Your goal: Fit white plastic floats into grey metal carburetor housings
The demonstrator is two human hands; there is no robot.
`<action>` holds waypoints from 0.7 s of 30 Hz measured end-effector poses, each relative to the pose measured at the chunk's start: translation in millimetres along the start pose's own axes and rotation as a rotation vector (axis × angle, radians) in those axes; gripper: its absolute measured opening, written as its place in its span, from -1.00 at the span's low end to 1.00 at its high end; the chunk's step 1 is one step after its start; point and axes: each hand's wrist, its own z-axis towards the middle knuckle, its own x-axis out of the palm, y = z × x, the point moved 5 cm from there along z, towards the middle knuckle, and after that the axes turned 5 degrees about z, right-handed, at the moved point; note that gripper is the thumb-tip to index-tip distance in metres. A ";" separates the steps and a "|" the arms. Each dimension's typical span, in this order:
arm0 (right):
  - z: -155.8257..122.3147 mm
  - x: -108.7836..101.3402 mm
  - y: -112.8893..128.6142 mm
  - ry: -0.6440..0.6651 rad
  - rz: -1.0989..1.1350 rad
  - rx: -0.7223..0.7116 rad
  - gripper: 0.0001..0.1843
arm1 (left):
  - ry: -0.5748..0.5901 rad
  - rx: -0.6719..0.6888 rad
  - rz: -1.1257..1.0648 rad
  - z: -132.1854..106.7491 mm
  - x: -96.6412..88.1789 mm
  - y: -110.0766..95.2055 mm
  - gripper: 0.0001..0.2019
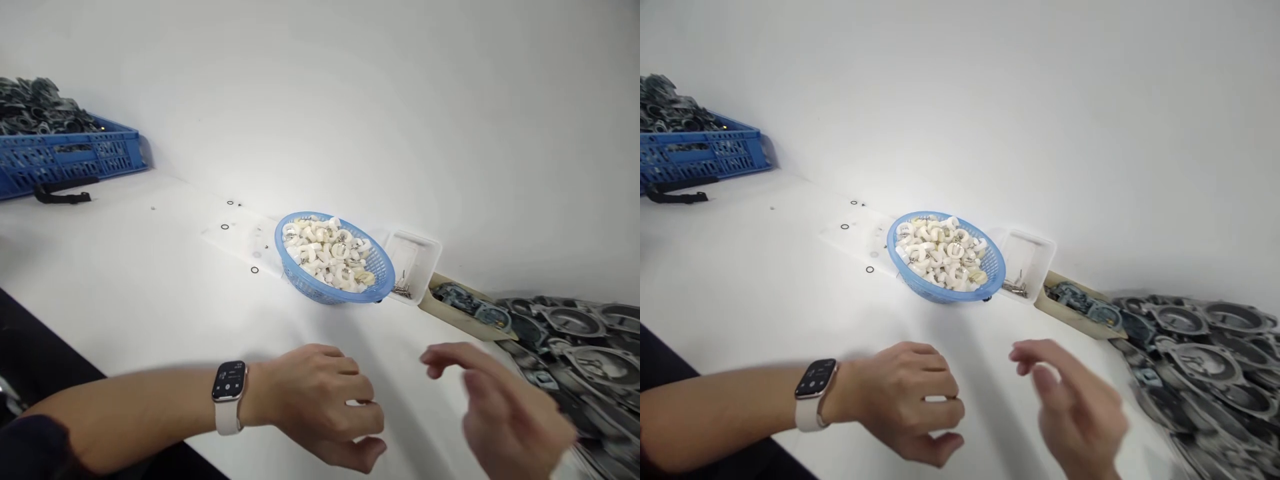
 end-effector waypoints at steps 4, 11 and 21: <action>-22.4 36.5 20.1 0.219 0.004 -0.181 -0.91 | 0.051 -0.029 0.017 -9.6 10.8 1.1 -0.69; -44.4 65.6 38.9 0.339 0.195 -0.144 -0.73 | 0.201 -0.042 -0.046 -16.1 16.0 -4.0 -0.64; -47.5 57.3 39.5 0.314 0.142 -0.138 -0.73 | 0.236 -0.064 -0.010 -20.1 20.9 -7.3 -0.64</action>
